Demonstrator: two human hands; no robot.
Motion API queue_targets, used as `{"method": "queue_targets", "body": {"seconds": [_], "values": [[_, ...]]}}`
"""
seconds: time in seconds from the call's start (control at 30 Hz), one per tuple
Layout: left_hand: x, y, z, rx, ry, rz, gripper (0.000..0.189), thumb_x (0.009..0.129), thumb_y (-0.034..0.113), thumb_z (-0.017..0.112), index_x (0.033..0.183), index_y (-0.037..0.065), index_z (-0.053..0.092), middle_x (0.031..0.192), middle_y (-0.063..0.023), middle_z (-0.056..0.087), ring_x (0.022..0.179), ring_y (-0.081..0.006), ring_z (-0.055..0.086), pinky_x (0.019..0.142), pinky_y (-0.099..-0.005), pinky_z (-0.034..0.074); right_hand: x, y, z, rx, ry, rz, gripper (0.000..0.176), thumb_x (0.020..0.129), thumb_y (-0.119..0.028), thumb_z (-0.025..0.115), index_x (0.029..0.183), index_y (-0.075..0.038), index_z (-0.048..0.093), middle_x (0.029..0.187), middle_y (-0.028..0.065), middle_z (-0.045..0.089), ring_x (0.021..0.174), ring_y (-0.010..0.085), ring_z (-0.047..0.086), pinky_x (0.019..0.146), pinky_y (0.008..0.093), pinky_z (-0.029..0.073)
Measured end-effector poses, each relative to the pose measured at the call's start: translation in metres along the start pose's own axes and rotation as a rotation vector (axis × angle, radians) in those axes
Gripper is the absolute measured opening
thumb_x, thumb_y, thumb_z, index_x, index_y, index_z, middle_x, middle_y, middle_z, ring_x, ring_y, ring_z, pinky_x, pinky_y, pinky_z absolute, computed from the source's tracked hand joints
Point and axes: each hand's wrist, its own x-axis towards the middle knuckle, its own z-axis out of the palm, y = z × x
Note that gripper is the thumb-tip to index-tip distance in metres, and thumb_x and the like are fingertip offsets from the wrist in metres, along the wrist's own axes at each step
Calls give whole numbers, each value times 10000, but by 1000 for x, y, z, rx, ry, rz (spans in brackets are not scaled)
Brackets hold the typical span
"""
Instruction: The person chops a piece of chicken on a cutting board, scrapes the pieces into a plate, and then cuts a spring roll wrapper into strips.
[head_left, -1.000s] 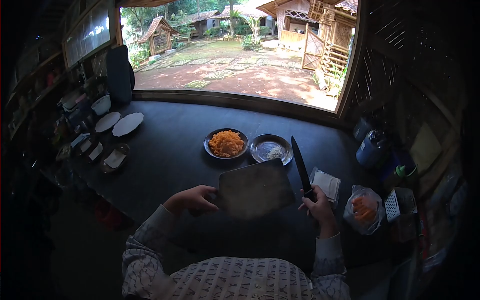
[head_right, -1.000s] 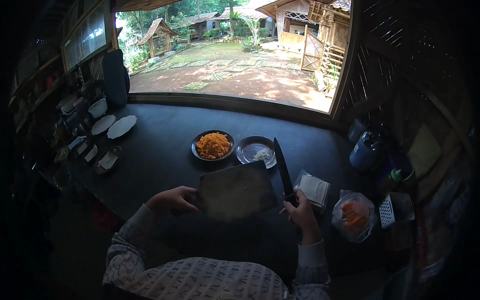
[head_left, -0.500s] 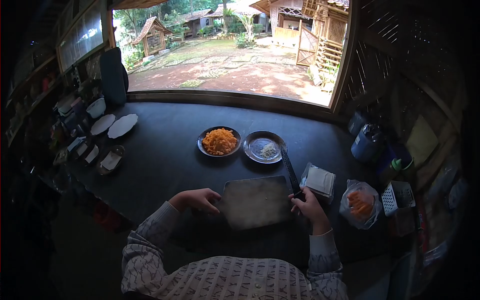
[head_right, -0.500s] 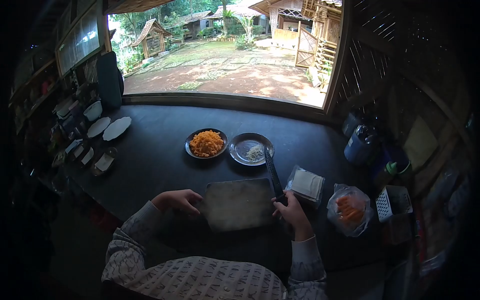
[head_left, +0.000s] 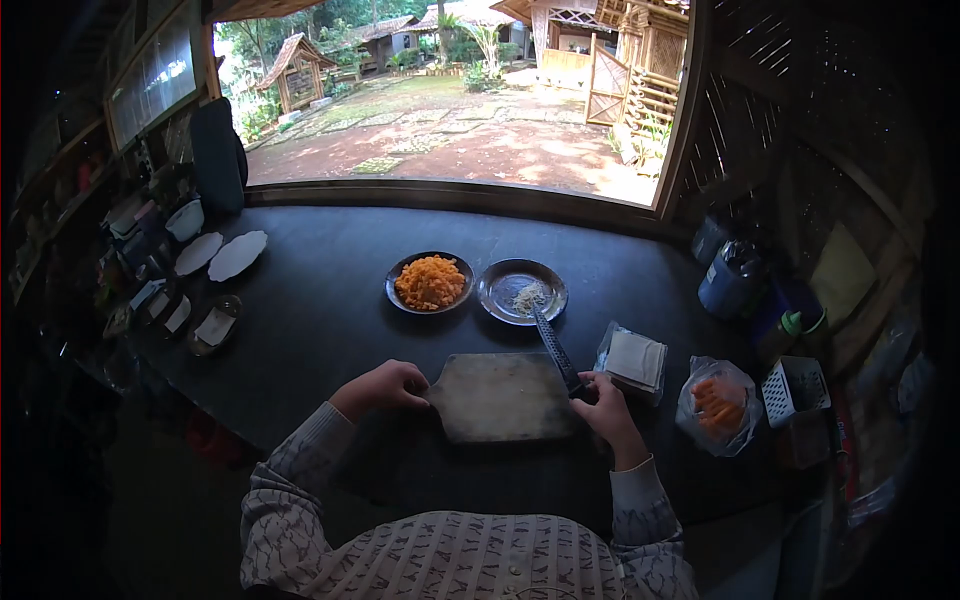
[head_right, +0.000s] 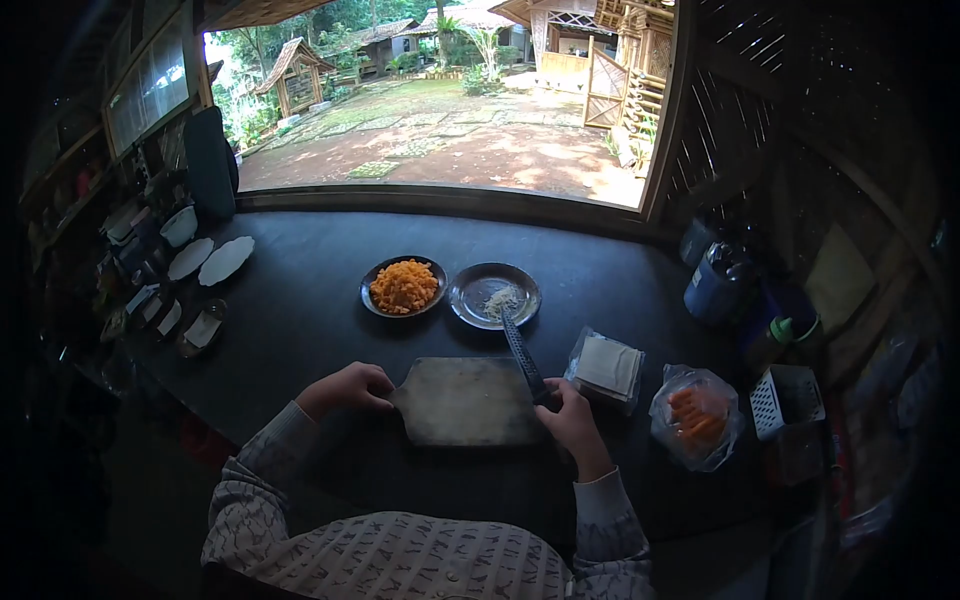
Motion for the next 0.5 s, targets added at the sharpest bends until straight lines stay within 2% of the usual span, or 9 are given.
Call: {"method": "queue_targets", "body": {"seconds": [0.03,0.1,0.17,0.27,0.33,0.37,0.43,0.5], "values": [[1,-5,2,-1,-5,1,367,784,262,794,1034,11,698,910,-97,668,826,-202,659,738,-328,538,0,-3,-1,7,-24,41,505,743,-127,718,1206,16,572,948,173,677,903,255,670,860,355,516],[0,-1,0,66,-5,-14,322,776,253,790,982,17,715,951,-119,670,901,-253,656,833,-346,515,3,9,6,7,-23,8,488,741,-132,723,1188,12,591,977,179,675,917,264,668,854,357,518],[-1,-3,1,58,7,18,320,776,251,788,985,19,714,948,-125,669,894,-264,656,828,-350,517,6,14,10,7,-25,-28,470,739,-137,728,1171,8,609,1007,185,673,931,273,667,849,359,520],[-2,-4,2,44,23,41,320,778,254,784,989,23,714,952,-131,666,897,-275,655,833,-358,515,9,12,17,-29,-10,-66,454,728,-152,749,1142,0,642,1004,157,663,923,239,653,844,344,519],[-3,0,3,36,24,34,321,780,259,782,990,26,714,958,-130,664,907,-276,653,842,-362,512,11,11,20,-82,-17,-85,445,729,-146,749,1135,7,649,1016,166,660,942,260,654,850,349,522],[-4,7,1,88,9,-29,346,781,258,781,1025,26,699,1003,-130,651,939,-278,645,856,-364,508,12,10,21,-83,-14,-81,445,729,-146,749,1135,7,649,1016,166,660,942,260,654,850,349,522],[-2,16,0,141,-12,-86,373,781,256,780,1059,27,684,1047,-130,639,971,-280,637,869,-367,504,12,8,22,-90,-23,-115,445,732,-126,737,1139,23,638,1007,185,635,944,315,642,845,371,517],[3,23,1,186,194,77,430,788,257,773,1136,40,643,1129,-133,596,1029,-288,615,903,-375,495,12,10,25,-105,-4,-133,440,738,-122,737,1141,24,637,1015,185,633,942,314,641,850,370,516]]}}
